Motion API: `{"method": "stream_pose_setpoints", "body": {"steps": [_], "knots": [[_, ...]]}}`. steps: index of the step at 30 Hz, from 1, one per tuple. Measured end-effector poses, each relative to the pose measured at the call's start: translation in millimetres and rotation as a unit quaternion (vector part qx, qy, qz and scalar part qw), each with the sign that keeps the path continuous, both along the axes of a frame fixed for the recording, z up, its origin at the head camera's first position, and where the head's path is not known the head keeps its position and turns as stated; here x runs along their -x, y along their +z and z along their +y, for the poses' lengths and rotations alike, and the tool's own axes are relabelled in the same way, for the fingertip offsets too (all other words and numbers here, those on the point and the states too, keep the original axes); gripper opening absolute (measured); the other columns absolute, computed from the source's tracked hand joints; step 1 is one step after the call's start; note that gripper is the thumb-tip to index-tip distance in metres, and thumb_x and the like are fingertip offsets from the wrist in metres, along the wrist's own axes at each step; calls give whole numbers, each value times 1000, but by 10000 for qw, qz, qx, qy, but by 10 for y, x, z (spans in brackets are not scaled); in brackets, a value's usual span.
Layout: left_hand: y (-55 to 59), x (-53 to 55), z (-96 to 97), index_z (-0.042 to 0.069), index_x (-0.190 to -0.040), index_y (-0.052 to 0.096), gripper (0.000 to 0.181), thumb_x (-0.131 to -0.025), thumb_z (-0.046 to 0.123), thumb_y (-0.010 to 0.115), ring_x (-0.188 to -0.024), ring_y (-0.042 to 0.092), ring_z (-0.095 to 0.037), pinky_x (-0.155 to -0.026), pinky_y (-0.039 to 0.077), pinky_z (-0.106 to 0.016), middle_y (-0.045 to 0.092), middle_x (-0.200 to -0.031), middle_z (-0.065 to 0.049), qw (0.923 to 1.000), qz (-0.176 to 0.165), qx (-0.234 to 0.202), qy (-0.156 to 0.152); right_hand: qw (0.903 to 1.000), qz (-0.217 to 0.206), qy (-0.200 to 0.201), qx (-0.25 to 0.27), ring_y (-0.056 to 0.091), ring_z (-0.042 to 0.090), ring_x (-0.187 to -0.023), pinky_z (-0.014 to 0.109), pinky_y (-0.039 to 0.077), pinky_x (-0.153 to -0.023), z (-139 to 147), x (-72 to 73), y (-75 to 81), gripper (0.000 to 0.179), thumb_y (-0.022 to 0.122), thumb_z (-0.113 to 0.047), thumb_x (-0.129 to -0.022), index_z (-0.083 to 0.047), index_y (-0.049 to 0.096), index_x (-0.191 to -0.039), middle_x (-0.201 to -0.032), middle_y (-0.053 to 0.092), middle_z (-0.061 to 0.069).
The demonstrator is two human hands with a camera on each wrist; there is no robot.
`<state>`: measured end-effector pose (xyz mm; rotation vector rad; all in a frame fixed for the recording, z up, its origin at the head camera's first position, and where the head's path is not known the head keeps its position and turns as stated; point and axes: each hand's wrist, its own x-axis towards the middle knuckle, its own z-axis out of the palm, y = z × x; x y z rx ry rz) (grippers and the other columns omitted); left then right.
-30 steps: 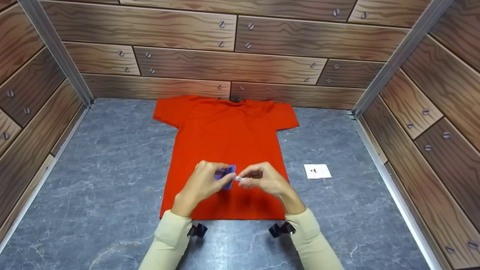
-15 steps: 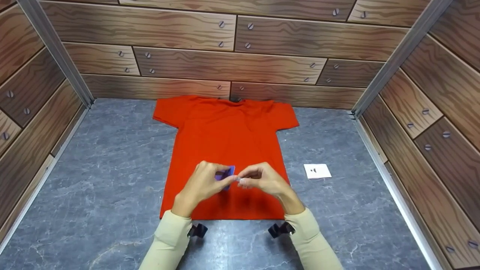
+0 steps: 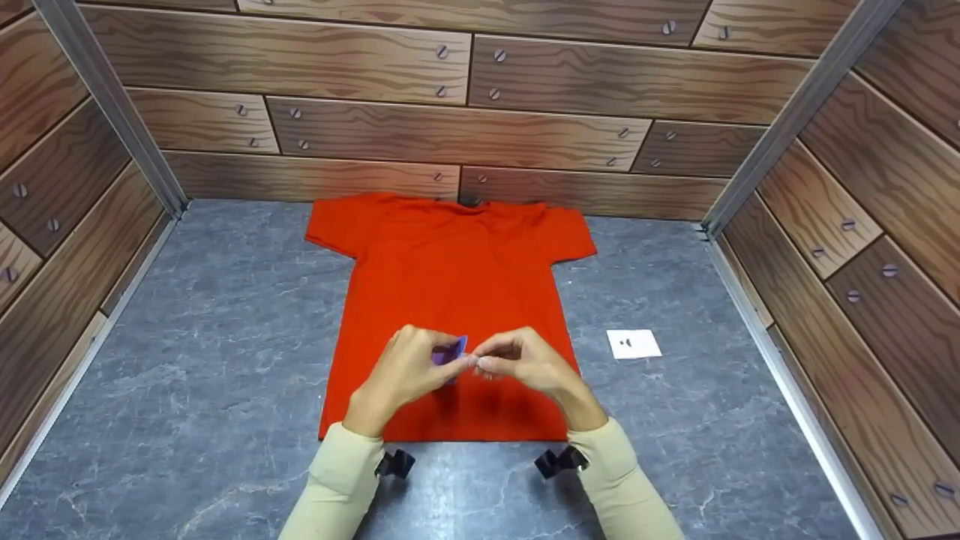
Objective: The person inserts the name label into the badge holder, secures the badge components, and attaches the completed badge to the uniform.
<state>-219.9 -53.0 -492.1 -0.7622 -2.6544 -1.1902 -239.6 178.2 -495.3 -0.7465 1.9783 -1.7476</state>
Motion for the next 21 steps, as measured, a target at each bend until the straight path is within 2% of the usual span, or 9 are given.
{"method": "stream_pose_setpoints", "body": {"steps": [7, 11, 17, 19, 21], "knots": [[-1, -2, 10, 7, -102, 82, 32, -93, 38, 77, -62, 64, -9, -61, 54, -19, 76, -78, -2, 10000, -61, 50, -48, 9999, -6, -100, -76, 74, 13, -82, 22, 61, -75, -6, 3, 1, 24, 68, -2, -97, 17, 70, -111, -102, 70, 39], [-6, -5, 21, 7, -106, 81, 31, -96, 36, 74, -66, 69, -12, -64, 56, -20, 78, -82, -3, 9999, -111, -3, -120, 9997, -45, -191, -114, 74, 13, -81, 24, 61, -75, -14, -8, 13, 23, 68, -2, -97, 16, 70, -112, -99, 73, 31], [-8, -18, 38, 8, -106, 81, 26, -98, 31, 72, -70, 71, -13, -68, 59, -24, 79, -86, -4, 9998, -173, -14, -135, 9994, 30, -276, -216, 73, 16, -80, 30, 62, -75, -21, -21, 24, 22, 68, -4, -98, 11, 73, -112, -95, 72, 31], [-7, -24, 44, 7, -108, 81, 27, -98, 30, 71, -64, 68, -11, -62, 56, -21, 79, -86, -5, 9997, -196, 33, -121, 9994, 34, -282, -214, 73, 16, -80, 30, 62, -75, -23, -20, 20, 22, 68, -5, -98, 11, 73, -113, -95, 73, 28], [-6, -30, 51, 5, -111, 80, 29, -99, 30, 70, -54, 59, -9, -54, 47, -17, 80, -87, -7, 9997, -195, 109, -130, 9994, 36, -283, -188, 73, 16, -80, 29, 62, -75, -23, -18, 10, 23, 68, -6, -98, 11, 73, -113, -94, 74, 23]]}}
